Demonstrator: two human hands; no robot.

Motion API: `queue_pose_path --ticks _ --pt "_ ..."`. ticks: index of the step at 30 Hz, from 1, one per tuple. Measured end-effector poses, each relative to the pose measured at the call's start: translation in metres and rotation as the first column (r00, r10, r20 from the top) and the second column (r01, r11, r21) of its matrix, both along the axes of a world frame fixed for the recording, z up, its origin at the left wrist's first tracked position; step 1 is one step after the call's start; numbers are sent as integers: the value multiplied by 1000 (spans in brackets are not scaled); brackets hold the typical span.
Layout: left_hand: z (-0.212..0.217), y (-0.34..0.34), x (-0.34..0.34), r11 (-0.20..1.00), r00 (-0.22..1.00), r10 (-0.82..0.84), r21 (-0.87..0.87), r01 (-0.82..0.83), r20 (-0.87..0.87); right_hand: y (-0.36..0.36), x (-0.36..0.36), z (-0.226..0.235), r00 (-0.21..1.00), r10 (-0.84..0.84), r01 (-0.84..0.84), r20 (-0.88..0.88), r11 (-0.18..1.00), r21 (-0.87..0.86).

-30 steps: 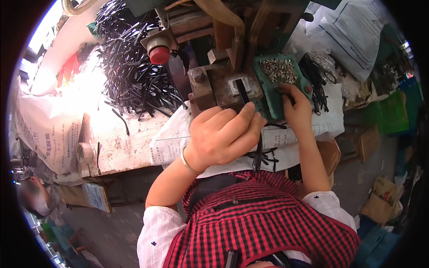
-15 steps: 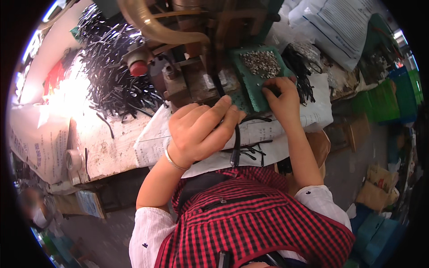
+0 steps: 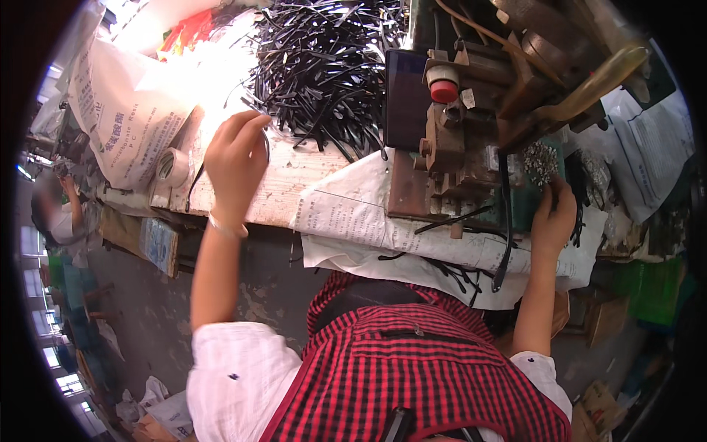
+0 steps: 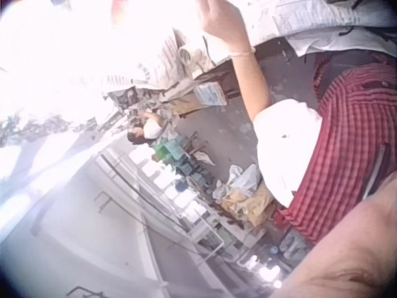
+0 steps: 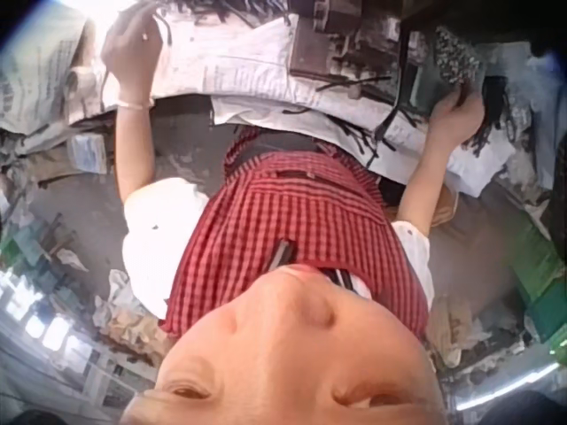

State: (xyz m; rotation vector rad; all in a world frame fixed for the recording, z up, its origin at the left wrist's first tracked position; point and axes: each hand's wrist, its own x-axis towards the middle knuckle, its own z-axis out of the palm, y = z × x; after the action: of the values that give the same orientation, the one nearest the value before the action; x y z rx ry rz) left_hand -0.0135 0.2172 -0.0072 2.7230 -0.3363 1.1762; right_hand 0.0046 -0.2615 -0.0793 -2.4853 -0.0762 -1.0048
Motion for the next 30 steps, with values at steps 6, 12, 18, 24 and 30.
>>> queue_pose_path --ticks 6,12,18,24,30 --pt "-87 117 52 747 854 60 590 305 -517 10 26 -8 994 33 -37 -106 999 -37" --pt "-52 70 54 780 884 -68 527 336 -463 5 27 18 996 50 -49 -74 999 16" --pt "-93 9 43 905 996 -48 -425 10 -79 -8 5 -8 965 8 91 -263 927 363" --pt "-90 -56 38 416 971 -217 -889 189 105 1 -33 7 979 142 -39 -148 837 545" --pt "-43 -101 58 319 920 -377 -918 236 106 74 3 69 932 355 -332 73 757 563"
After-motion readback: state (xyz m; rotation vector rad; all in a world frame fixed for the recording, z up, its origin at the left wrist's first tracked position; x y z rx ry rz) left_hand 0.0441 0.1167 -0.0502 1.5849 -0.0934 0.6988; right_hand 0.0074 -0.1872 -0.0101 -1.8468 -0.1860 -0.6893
